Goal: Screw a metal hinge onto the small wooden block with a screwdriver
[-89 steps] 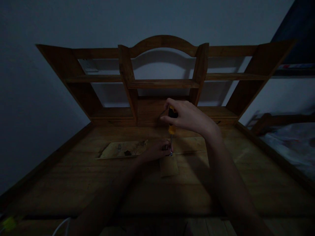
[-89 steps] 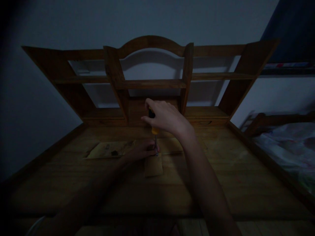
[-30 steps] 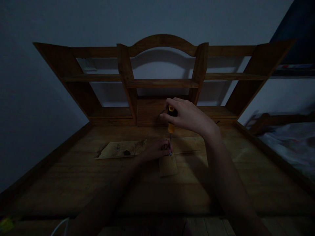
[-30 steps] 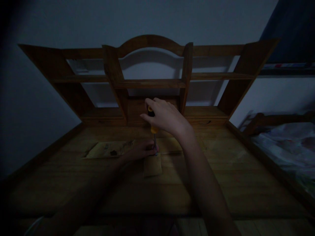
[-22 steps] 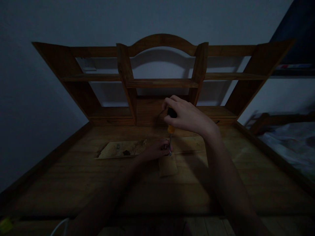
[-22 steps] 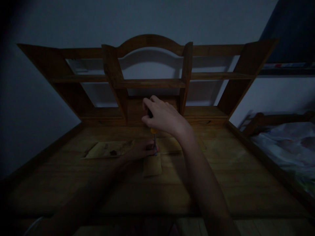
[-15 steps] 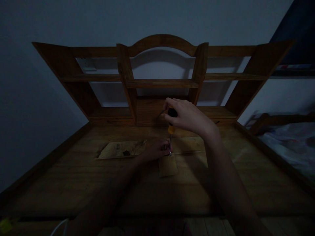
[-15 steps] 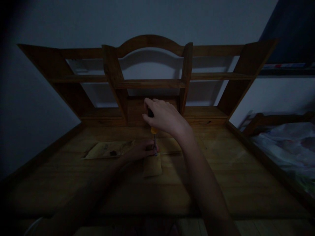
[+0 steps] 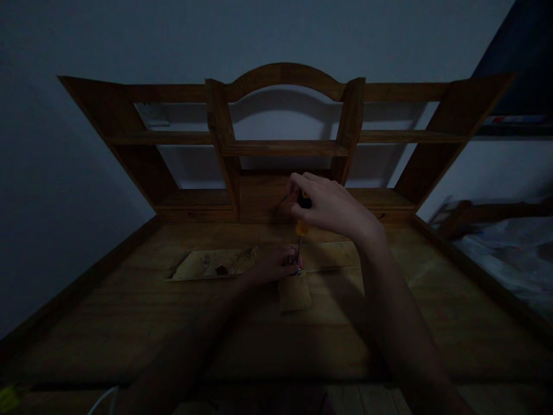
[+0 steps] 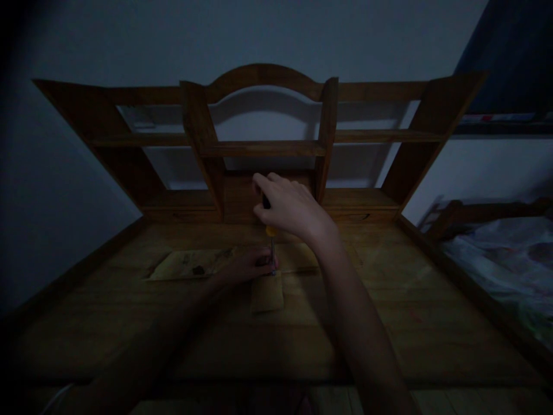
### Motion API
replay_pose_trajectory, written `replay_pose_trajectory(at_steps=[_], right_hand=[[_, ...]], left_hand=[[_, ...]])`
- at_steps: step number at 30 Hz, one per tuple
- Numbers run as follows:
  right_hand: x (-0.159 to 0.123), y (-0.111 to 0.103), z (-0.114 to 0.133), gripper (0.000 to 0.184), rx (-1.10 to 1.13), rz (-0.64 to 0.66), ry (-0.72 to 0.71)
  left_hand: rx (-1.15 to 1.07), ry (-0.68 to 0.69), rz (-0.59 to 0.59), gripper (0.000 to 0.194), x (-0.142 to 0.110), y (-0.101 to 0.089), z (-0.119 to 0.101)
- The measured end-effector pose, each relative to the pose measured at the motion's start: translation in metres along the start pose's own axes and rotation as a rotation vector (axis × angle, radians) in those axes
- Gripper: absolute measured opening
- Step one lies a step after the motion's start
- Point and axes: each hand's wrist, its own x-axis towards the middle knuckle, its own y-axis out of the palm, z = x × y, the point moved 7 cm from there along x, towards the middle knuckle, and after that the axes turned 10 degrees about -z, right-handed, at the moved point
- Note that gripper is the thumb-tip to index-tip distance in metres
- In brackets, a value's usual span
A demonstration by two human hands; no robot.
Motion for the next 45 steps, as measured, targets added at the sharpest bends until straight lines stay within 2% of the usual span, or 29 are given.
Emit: replay_pose_trajectory(at_steps=[6,18,24,31,35,41,45], right_hand=[[0.0004,0.0008,-0.0005,0.025,0.049,-0.003,0.006],[0.0016,0.0010,-0.0013,0.023,0.022,-0.030,0.003],[0.0020,0.0006,-0.0002,0.014,-0.028,-0.044,-0.015],[0.0022,0.0008,-0.0004,0.021,-0.008,-0.026,-0.005],[0.0026,0.0007,-0.0005,0.013,-0.029,-0.020,-0.031],[-0.0007,-0.0018,0.0013,0.023,0.012,-0.007,-0.012],[0.0003,-0.0012,0.0001,0.023,-0.021,-0.013,0.003]], left_hand=[[-0.014,0.009,-0.009,0.013,0.0004,0.0003,-0.0011],[-0.041,0.003,-0.006,0.016,0.0007,0.0015,0.0024],[-0.028,0.025,-0.001,0.015,0.0006,0.0008,-0.0007],[-0.017,0.017,-0.019,0.016,0.0006,-0.0006,-0.0034],[-0.004,0.012,-0.008,0.016,0.0008,0.0002,-0.0029],[-0.003,-0.001,-0.009,0.017,0.0013,0.0009,0.0021],[0.010,-0.018,-0.007,0.017,0.0013,0.0014,0.0020]])
